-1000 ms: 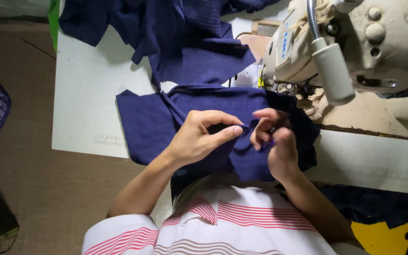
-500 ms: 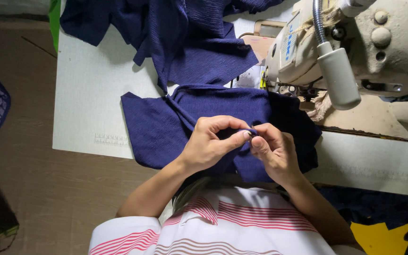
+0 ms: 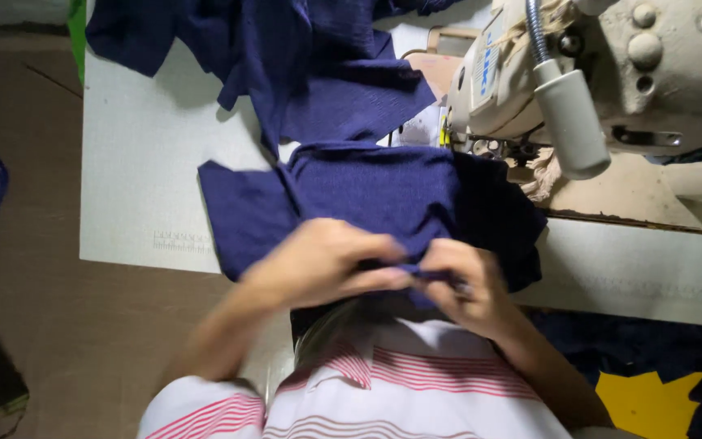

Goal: Trimming excess threads and aligning blue fabric pieces at a sewing workstation.

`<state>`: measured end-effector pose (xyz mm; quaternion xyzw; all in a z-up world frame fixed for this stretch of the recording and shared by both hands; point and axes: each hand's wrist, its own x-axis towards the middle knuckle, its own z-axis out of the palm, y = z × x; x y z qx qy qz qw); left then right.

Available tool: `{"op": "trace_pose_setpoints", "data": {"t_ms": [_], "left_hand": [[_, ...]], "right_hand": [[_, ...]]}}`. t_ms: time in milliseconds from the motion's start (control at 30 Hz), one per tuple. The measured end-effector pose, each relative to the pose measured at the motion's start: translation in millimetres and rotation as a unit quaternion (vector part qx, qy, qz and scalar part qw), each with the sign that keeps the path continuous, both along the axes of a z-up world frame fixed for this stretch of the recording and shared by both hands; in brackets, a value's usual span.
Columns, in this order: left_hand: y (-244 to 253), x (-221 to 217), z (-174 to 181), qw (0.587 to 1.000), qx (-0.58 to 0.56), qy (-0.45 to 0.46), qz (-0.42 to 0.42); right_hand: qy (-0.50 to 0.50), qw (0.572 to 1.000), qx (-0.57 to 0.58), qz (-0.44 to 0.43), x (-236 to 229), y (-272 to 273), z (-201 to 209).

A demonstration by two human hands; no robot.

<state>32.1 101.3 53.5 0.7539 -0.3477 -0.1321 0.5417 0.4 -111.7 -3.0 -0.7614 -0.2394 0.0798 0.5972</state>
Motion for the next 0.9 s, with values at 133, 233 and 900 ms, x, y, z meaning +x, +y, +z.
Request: {"op": "trace_pose_setpoints", "data": {"t_ms": [133,233,900], "left_hand": [[79,15,0,0.984,0.162,0.043,-0.060],[104,23,24,0.949,0.306,0.059,-0.057],[87,69,-23,0.821,0.536,0.109,0.164]], "right_hand": [[-0.056,0.998,0.019,-0.032,-26,-49,20],[0.293,0.927,-0.039,-0.231,-79,-81,13],[-0.203,0.819,-0.455,-0.285,42,-112,-77]]}}
